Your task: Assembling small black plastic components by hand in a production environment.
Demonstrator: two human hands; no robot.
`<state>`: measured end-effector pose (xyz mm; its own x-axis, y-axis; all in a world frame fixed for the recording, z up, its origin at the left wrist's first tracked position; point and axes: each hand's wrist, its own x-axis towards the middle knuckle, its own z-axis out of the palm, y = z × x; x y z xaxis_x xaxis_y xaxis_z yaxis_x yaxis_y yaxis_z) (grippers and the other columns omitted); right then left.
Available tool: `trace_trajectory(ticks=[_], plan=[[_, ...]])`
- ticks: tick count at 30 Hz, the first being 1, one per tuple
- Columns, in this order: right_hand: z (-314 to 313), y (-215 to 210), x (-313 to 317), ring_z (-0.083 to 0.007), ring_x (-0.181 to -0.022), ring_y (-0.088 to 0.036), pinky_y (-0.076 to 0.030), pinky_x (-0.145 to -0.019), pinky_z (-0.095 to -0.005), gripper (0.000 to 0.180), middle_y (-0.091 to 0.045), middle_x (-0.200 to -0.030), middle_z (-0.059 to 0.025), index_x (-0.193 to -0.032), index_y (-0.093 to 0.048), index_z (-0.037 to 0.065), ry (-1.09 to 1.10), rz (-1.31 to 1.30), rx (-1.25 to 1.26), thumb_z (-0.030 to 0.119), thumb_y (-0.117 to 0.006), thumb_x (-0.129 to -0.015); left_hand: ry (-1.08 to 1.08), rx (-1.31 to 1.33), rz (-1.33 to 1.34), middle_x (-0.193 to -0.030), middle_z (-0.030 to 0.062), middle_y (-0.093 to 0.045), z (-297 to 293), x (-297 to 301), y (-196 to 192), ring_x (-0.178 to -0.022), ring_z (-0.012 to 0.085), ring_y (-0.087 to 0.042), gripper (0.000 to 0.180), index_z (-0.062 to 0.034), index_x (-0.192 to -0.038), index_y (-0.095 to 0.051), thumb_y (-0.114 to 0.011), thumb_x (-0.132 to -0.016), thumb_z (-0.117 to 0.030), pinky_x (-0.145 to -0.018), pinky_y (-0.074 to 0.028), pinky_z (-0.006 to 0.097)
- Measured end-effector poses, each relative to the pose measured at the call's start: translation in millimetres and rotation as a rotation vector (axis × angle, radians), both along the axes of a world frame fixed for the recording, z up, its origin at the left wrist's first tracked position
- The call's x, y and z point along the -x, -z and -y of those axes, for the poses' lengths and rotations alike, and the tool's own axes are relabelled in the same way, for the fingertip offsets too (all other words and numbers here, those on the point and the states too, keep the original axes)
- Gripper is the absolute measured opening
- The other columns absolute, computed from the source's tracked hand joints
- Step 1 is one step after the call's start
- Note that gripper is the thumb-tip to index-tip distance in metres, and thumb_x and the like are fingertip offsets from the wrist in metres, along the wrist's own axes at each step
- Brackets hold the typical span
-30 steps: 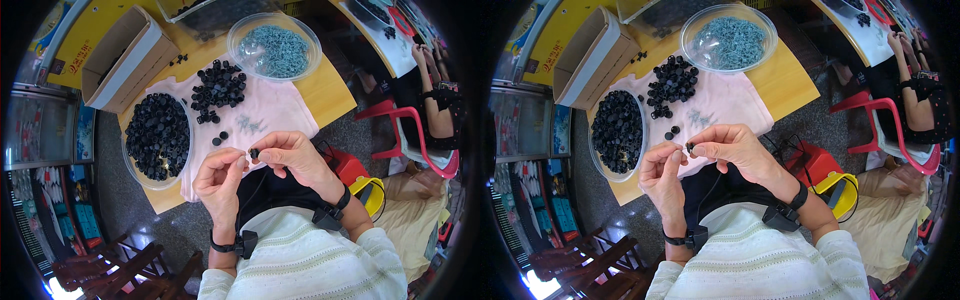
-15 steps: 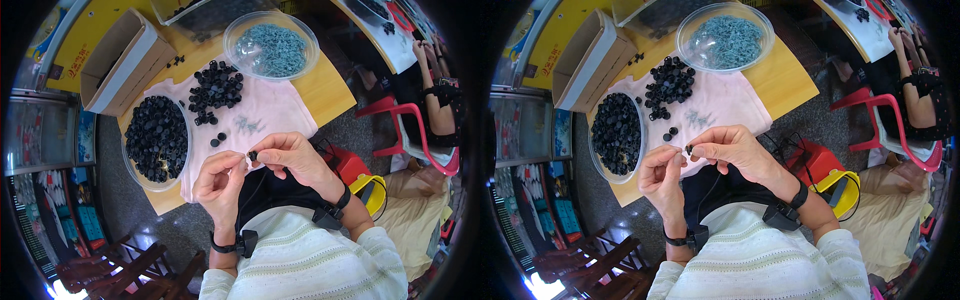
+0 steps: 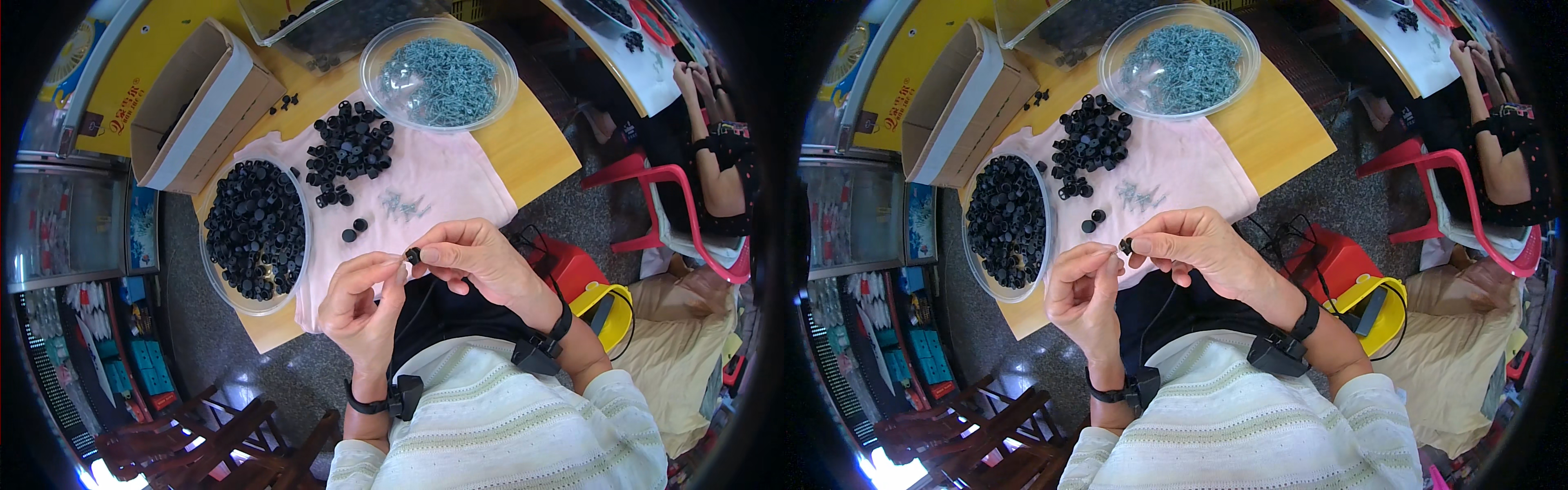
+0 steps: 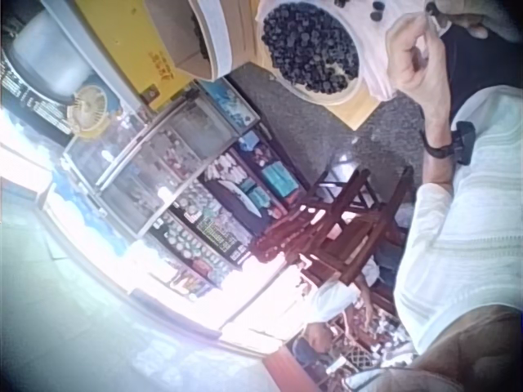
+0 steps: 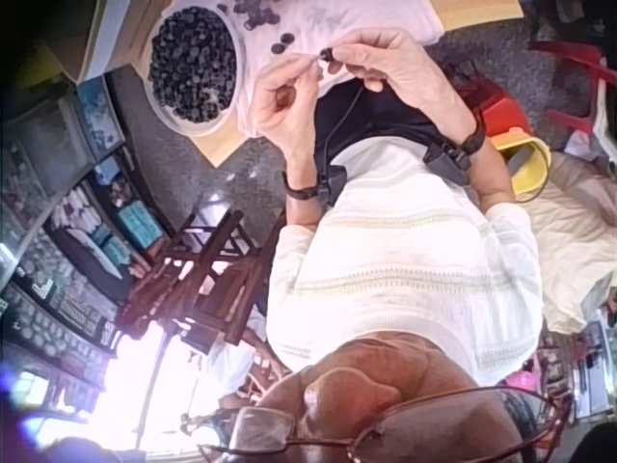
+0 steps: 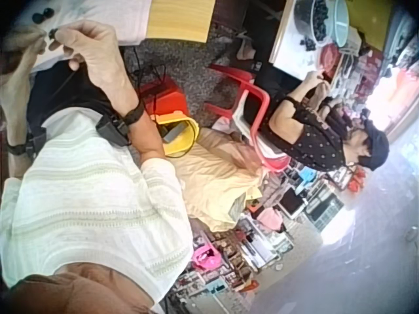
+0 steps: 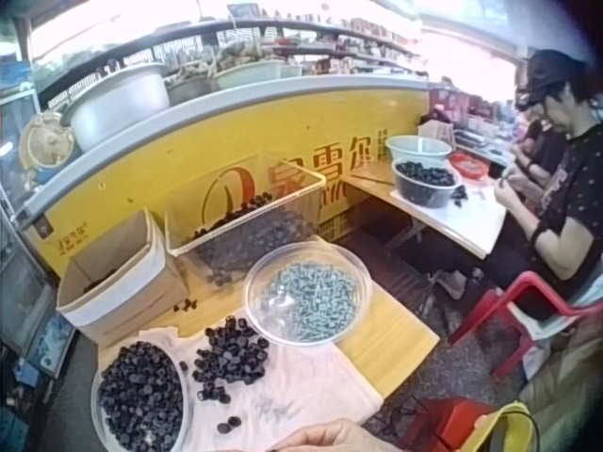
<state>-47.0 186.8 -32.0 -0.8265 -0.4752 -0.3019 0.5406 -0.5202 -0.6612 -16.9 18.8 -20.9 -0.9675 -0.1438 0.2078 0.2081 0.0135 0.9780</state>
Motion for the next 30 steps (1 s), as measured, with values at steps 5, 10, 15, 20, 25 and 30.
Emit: trace_trajectory(ticks=[5, 10, 15, 20, 25, 30], plan=[[0.7, 0.7, -0.6, -0.0026, -0.058, -0.052, -0.043, -0.045, -0.0167, 0.017, -0.069, -0.082, -0.0059, -0.1, -0.068, 0.002, 0.007, -0.015, -0.031, 0.015, -0.065, -0.091, -0.004, 0.211, -0.118, -0.095, 0.0123, -0.066, 0.7, 2.4, -4.5, -0.082, 0.0148, -0.063, 0.022, 0.0007, -0.091, -0.066, -0.068, -0.075, 0.015, -0.069, -0.051, 0.023], [1.1, 2.0, -0.4, -0.0023, -0.057, -0.053, -0.043, -0.044, -0.0164, 0.016, -0.069, -0.081, -0.0053, -0.099, -0.069, 0.002, 0.015, -0.05, -0.054, 0.015, -0.065, -0.091, -0.056, 0.348, -0.192, -0.091, 0.0117, -0.068, -0.3, 3.4, -2.4, -0.08, 0.0195, -0.067, 0.026, -0.0016, -0.09, -0.068, -0.072, -0.069, 0.014, -0.069, -0.052, 0.026], [2.0, 3.3, -1.2, -0.002, -0.058, -0.054, -0.041, -0.044, -0.0157, 0.015, -0.069, -0.08, -0.0046, -0.097, -0.069, 0.002, 0.013, -0.066, -0.091, 0.015, -0.065, -0.091, -0.012, 0.542, -0.282, -0.09, 0.0119, -0.068, 0.1, 6.9, -9.0, -0.078, 0.0206, -0.067, 0.027, -0.0028, -0.091, -0.068, -0.072, -0.069, 0.013, -0.068, -0.052, 0.027], [2.2, 2.7, 0.4, -0.0018, -0.058, -0.051, -0.041, -0.044, -0.0159, 0.017, -0.068, -0.08, -0.0042, -0.095, -0.07, 0.002, 0.032, -0.077, -0.088, 0.018, -0.066, -0.091, 0.011, 0.328, -0.125, -0.097, 0.0132, -0.067, 1.8, 7.3, -1.5, -0.087, 0.0191, -0.065, 0.024, -0.0015, -0.093, -0.069, -0.071, -0.073, 0.012, -0.073, -0.052, 0.027], [1.2, 0.6, 1.8, -0.0015, -0.057, -0.049, -0.04, -0.045, -0.0158, 0.021, -0.068, -0.08, -0.003, -0.094, -0.07, 0.002, 0.042, -0.136, -0.128, 0.022, -0.066, -0.091, 0.059, 0.065, 0.034, -0.106, 0.0159, -0.066, 0.9, 6.5, -2.2, -0.096, 0.02, -0.063, 0.019, 0.0017, -0.094, -0.069, -0.07, -0.077, 0.011, -0.082, -0.051, 0.029], [1.4, -0.6, 0.1, -0.0014, -0.053, -0.048, -0.039, -0.044, -0.0155, 0.021, -0.067, -0.079, -0.0016, -0.093, -0.071, 0.002, 0.046, -0.179, -0.217, 0.023, -0.066, -0.091, 0.108, 0.045, 0.007, -0.106, 0.0171, -0.066, 4.6, 3.8, 5.6, -0.098, 0.022, -0.063, 0.02, 0.0024, -0.093, -0.069, -0.069, -0.076, 0.013, -0.085, -0.051, 0.029]])
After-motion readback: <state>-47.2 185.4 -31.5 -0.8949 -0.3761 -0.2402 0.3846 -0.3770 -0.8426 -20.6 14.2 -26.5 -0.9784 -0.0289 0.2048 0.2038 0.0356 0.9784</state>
